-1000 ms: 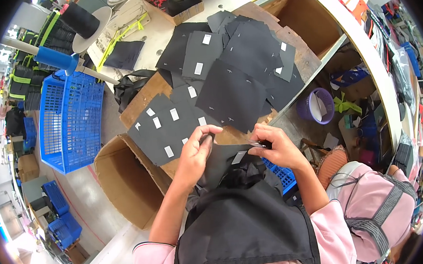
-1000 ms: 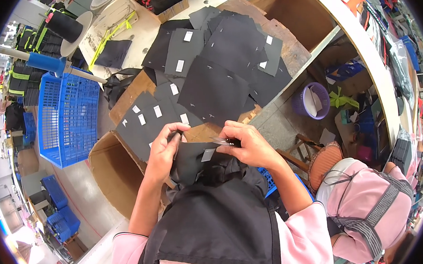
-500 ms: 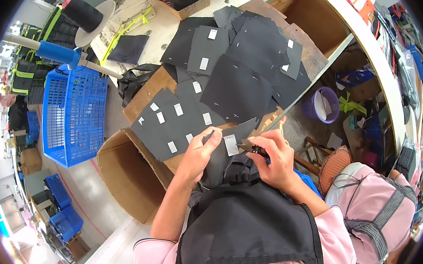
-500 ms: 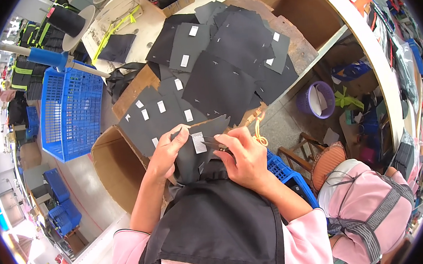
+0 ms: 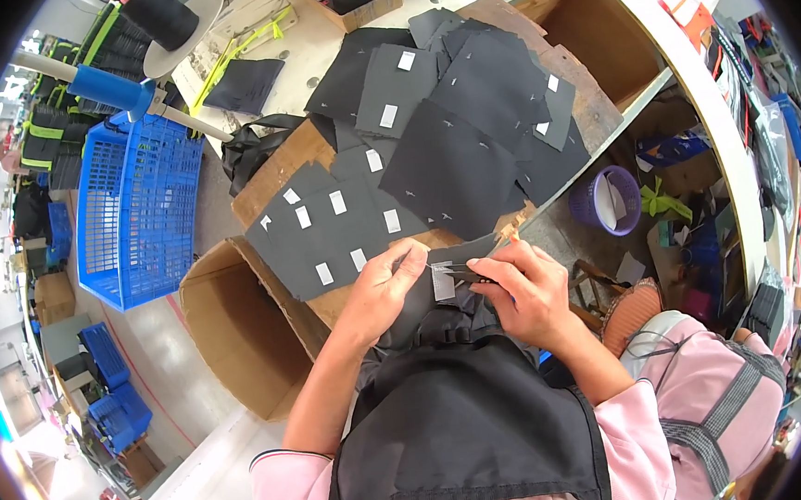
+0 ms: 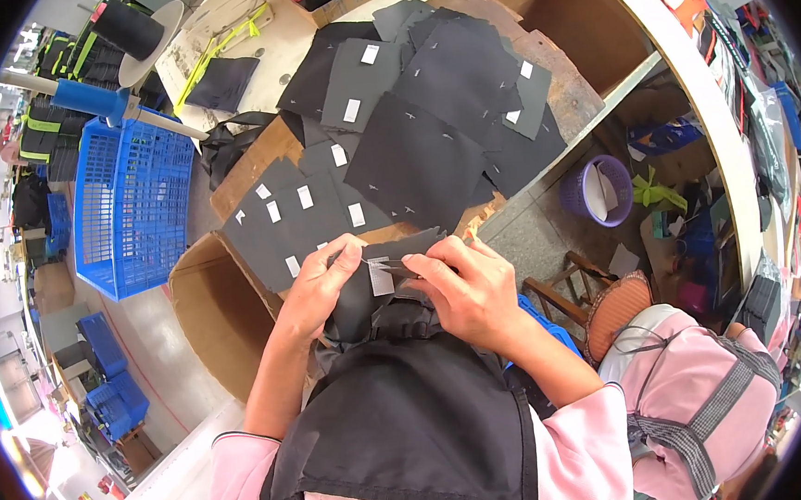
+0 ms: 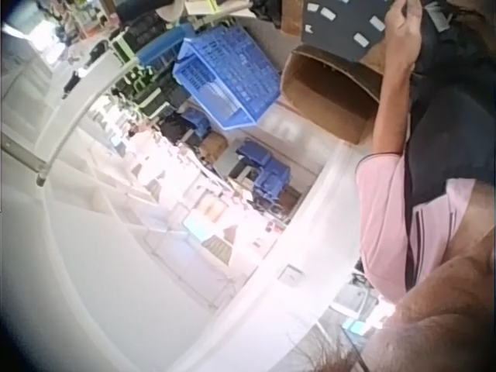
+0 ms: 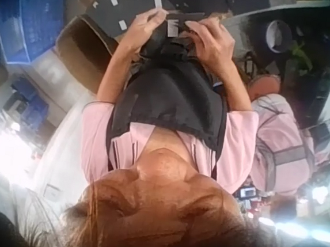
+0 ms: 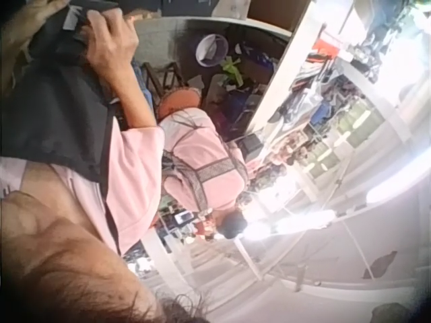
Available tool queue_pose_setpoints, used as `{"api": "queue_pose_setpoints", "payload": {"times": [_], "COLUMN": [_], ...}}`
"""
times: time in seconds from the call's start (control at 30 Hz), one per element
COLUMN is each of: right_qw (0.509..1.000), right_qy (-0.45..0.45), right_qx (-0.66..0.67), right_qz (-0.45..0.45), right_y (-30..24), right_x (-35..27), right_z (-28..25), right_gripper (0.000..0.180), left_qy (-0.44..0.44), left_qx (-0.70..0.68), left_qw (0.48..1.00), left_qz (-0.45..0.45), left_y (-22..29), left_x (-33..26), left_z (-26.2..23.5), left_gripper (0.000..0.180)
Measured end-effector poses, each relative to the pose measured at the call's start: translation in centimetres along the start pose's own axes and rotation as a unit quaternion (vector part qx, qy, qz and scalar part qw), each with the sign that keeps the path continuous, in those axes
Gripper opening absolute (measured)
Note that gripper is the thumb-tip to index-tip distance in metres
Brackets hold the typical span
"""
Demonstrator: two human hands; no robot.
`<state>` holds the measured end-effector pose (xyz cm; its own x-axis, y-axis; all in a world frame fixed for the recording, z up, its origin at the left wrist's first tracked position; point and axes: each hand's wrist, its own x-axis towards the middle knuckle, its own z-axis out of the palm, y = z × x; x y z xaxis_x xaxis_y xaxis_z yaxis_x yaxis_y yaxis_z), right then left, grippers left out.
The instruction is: Inspecting and trimming loose threads from black fabric panels at a manufacturing workbench.
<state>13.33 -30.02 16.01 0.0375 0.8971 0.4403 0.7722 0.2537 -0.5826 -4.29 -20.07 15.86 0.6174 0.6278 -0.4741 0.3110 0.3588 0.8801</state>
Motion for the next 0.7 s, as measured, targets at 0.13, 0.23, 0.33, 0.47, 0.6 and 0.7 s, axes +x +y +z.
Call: {"api": "queue_pose_setpoints", "payload": {"times": [0.13, 0.23, 0.33, 0.47, 0.6, 0.7], "right_qw": [0.997, 0.99, 0.975, 0.964, 0.956, 0.954], "right_qy": [-0.075, -0.128, -0.199, -0.222, -0.236, -0.245], "right_qx": [-0.015, -0.003, 0.009, 0.045, 0.07, 0.067], "right_qz": [-0.022, -0.057, -0.094, -0.141, -0.162, -0.157], "right_y": [0.0, 1.0, 1.3, 1.8, 2.0, 2.1], "right_x": [1.9, 2.7, 3.7, 4.8, 5.0, 4.9], "right_z": [-1.6, -2.0, -2.5, -2.7, -2.5, -2.5], "right_gripper": [0.029, 0.026, 0.03, 0.028, 0.021, 0.022], "left_qy": [-0.042, -0.061, -0.101, -0.136, -0.164, -0.168], "left_qx": [0.053, 0.101, 0.136, 0.131, 0.127, 0.133], "left_qw": [0.998, 0.993, 0.986, 0.982, 0.978, 0.976], "left_qz": [-0.009, 0.003, -0.004, -0.016, -0.039, -0.036], "left_y": [0.3, 0.7, 0.9, 1.4, 1.7, 1.6], "left_x": [0.0, -0.1, 0.1, 0.1, 0.1, 0.1], "left_z": [-0.1, -0.2, -0.6, -0.7, -1.0, -1.1], "left_gripper": [0.04, 0.043, 0.05, 0.05, 0.046, 0.044]}}
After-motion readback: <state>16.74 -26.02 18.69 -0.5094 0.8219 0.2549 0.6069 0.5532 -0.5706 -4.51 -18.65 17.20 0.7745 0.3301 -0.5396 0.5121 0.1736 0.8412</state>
